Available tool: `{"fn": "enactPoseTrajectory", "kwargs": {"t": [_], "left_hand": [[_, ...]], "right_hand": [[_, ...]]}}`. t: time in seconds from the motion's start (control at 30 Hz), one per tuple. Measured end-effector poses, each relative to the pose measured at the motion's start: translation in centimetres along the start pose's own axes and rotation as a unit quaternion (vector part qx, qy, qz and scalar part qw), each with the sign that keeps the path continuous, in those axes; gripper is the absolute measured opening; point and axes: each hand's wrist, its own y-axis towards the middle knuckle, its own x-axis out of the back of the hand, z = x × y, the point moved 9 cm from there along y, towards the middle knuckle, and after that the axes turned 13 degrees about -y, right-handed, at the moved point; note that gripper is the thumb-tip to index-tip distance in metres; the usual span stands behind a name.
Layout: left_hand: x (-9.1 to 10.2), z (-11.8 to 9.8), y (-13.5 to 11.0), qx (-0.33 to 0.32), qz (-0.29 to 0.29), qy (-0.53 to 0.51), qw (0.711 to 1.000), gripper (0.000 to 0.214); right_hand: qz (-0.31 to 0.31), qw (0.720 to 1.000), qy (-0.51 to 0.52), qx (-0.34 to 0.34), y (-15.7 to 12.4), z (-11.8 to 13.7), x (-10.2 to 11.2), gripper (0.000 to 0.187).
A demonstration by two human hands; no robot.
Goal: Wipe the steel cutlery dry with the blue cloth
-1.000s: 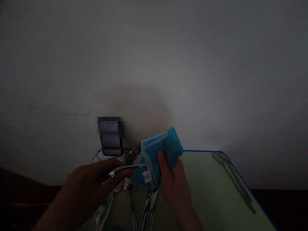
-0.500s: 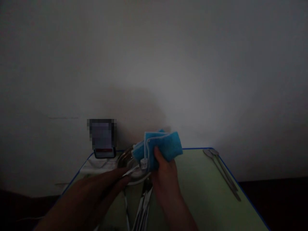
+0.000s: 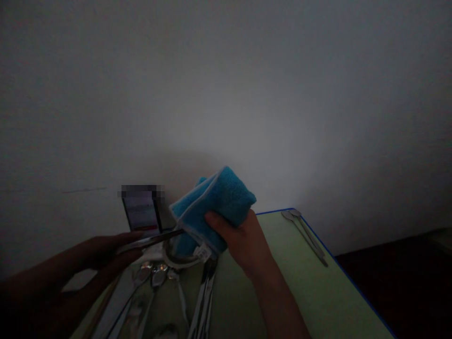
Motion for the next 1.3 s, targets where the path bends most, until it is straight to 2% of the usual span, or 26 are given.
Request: {"fn": "enactPoseTrajectory", "kwargs": {"t": [0.1, 0.2, 0.3, 0.4, 0.5, 0.6, 0.73, 0.8, 0.93, 1.07, 1.17, 1.3], "left_hand": [[-0.6, -1.8, 0.1, -0.057, 0.022, -0.007, 0.998, 0.022], [-2.4, -2.8, 0.0, -0.084, 0.096, -0.012, 0.992, 0.024], [-3.6, -3.2, -0.4, -0.090, 0.152, -0.014, 0.984, 0.026], [-4.0, -3.7, -0.5, -0.090, 0.157, -0.006, 0.983, 0.029], [-3.7, -4.3, -0.2, -0.100, 0.126, -0.021, 0.987, 0.028], [-3.2, -4.6, 0.0, -0.103, 0.089, -0.034, 0.990, 0.023], [-2.5, -4.1, 0.3, -0.060, 0.026, -0.032, 0.997, 0.018], [-2.5, -4.2, 0.4, -0.057, 0.007, -0.028, 0.998, 0.020], [-2.8, -5.3, 0.4, -0.101, -0.009, 0.009, 0.995, 0.021], [-2.5, -5.7, 0.2, -0.119, -0.020, 0.015, 0.993, 0.022], [-2.6, -5.5, 0.2, -0.119, 0.009, -0.004, 0.993, 0.021], [-3.2, -5.1, 0.4, -0.113, 0.053, -0.033, 0.992, 0.018]], "right_hand": [[0.018, 0.994, -0.110, 0.019, -0.5, 1.4, 0.9, 0.022], [0.040, 0.971, -0.236, 0.008, -0.6, 1.6, 1.8, 0.028], [0.050, 0.955, -0.294, 0.001, -0.7, 1.5, 2.6, 0.030], [0.017, 0.963, -0.269, -0.010, -0.7, 1.4, 3.3, 0.029], [-0.009, 0.983, -0.183, -0.022, -0.6, 1.1, 3.5, 0.026], [-0.005, 0.996, -0.084, -0.019, -0.5, 1.0, 2.7, 0.028], [-0.022, 0.999, 0.018, -0.036, -0.5, 0.3, 1.5, 0.037], [-0.052, 0.997, 0.028, -0.053, -0.5, -0.3, 1.3, 0.039], [-0.085, 0.994, -0.025, -0.065, -0.7, -0.8, 1.2, 0.041], [-0.054, 0.994, -0.086, -0.029, -0.4, 0.0, 1.7, 0.035], [0.006, 0.997, -0.077, -0.010, -0.1, 0.4, 1.9, 0.030], [0.092, 0.992, -0.078, -0.030, -0.3, 0.0, 1.9, 0.027]]}}
